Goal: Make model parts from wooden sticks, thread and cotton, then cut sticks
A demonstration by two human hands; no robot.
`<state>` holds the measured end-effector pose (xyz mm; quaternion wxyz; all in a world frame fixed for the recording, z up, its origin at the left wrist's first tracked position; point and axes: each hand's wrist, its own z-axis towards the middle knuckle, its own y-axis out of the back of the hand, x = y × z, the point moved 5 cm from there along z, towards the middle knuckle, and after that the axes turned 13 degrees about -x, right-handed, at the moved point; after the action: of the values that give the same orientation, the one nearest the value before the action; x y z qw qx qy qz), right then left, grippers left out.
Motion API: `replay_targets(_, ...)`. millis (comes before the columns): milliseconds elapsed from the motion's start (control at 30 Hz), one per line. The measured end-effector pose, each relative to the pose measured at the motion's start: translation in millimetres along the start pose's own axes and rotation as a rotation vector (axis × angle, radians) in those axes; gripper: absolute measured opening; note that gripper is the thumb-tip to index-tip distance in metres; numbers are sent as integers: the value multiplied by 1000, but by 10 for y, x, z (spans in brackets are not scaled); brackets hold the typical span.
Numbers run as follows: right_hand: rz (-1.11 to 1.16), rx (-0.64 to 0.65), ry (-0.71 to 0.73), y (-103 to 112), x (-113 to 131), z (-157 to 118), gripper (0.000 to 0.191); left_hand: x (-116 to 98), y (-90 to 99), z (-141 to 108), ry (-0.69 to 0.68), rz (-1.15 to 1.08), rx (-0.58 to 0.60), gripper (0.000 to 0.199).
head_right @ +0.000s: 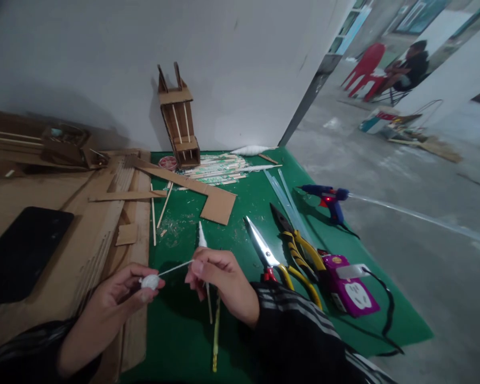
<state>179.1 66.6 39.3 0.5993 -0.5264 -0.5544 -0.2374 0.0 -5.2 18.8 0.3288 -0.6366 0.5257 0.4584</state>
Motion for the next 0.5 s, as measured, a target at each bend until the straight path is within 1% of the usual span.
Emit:
replay_targets(67, 79, -73, -44, 17, -16, 21, 28, -13, -1, -4, -1, 10, 8, 25)
replay_targets(133, 73, -162, -50, 39, -18, 37, 29, -23, -2, -6, 7, 12, 20, 28)
replay_targets(200, -88, -232, 17, 60, 1, 40, 32, -33, -5, -9, 10, 4, 38, 30)
replay_targets(233, -230, -247, 92, 61, 22, 37, 31, -37, -8, -10, 10, -3, 51, 30)
replay_targets(300, -564, -224, 312, 18, 70, 15, 26, -41, -15, -13, 10, -17, 79, 30)
replay_targets(367, -863, -140, 540, -70, 73, -23, 22, -37, -17, -16, 13, -24, 92, 30)
replay_targets(400, -978, -90, 621, -112, 50, -40, 22, -34, -15, -16, 14, -27, 91, 31)
replay_targets(467, -1123, -23, 698, -163, -2, -56, 17, -23, -7, -16, 16, -35, 78, 31)
replay_targets(500, -1150, -23, 704, -168, -11, -57, 15, -16, -2, -17, 19, -42, 69, 30)
